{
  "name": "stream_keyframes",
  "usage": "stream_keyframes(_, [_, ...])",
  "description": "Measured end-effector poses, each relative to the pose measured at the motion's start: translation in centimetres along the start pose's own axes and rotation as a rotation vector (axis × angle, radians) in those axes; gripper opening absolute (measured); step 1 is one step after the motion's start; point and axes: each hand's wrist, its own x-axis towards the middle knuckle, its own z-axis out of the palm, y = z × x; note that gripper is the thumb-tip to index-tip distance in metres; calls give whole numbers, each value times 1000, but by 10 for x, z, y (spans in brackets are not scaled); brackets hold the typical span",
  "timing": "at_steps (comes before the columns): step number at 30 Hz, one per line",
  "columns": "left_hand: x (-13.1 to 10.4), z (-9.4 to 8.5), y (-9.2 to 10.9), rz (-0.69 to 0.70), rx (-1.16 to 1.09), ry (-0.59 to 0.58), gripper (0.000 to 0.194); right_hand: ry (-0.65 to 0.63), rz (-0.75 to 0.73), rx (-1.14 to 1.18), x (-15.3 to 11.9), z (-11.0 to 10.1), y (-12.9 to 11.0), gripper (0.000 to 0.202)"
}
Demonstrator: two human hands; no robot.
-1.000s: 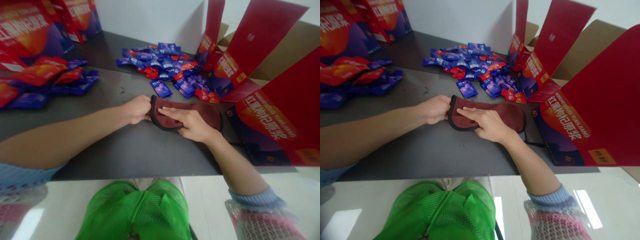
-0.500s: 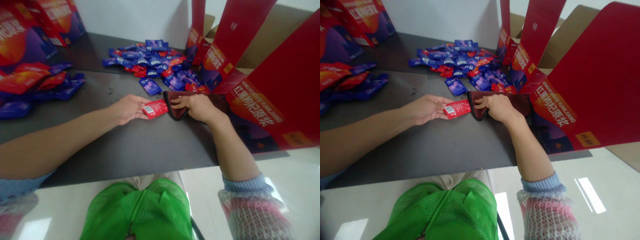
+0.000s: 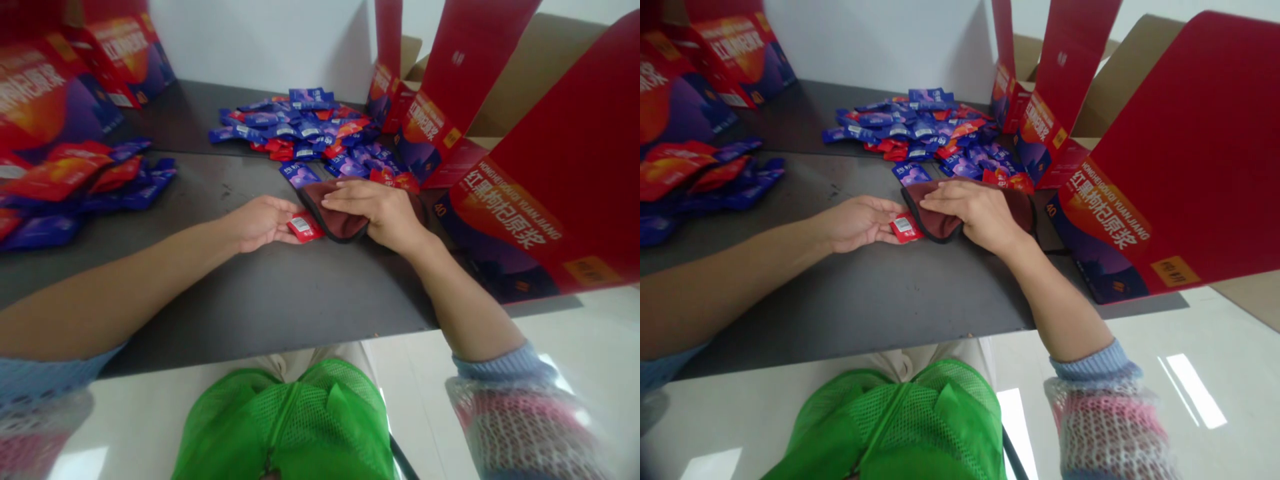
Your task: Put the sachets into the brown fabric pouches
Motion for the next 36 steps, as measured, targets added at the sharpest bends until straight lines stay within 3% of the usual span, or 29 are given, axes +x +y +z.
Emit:
stream_keyframes(5, [3, -4, 1, -13, 20, -54, 23, -146, -70, 27, 10, 20, -16, 49])
stream_keyframes(11, [5, -11, -1, 10, 13, -137, 21, -153, -13, -138, 19, 21, -13, 44])
stream_keyframes(14, [6, -10, -2, -5, 16, -95, 23, -176, 7, -179, 19, 16, -6, 44])
stream_keyframes(20, [-1, -16, 6, -74, 101, -29, 31, -205, 192, -247, 9, 9, 21, 39])
stream_keyframes(27, [-20, -48, 41, -119, 245, 233, 29, -160, 148, -272, 9, 24, 27, 43])
stream_keyframes(33, [-43, -53, 51, -32, 260, 377, 27, -209, 177, -247, 8, 17, 24, 53])
stream_keyframes(36, [-55, -54, 49, 146, 402, 652, 23, -241, 204, -233, 8, 15, 22, 60])
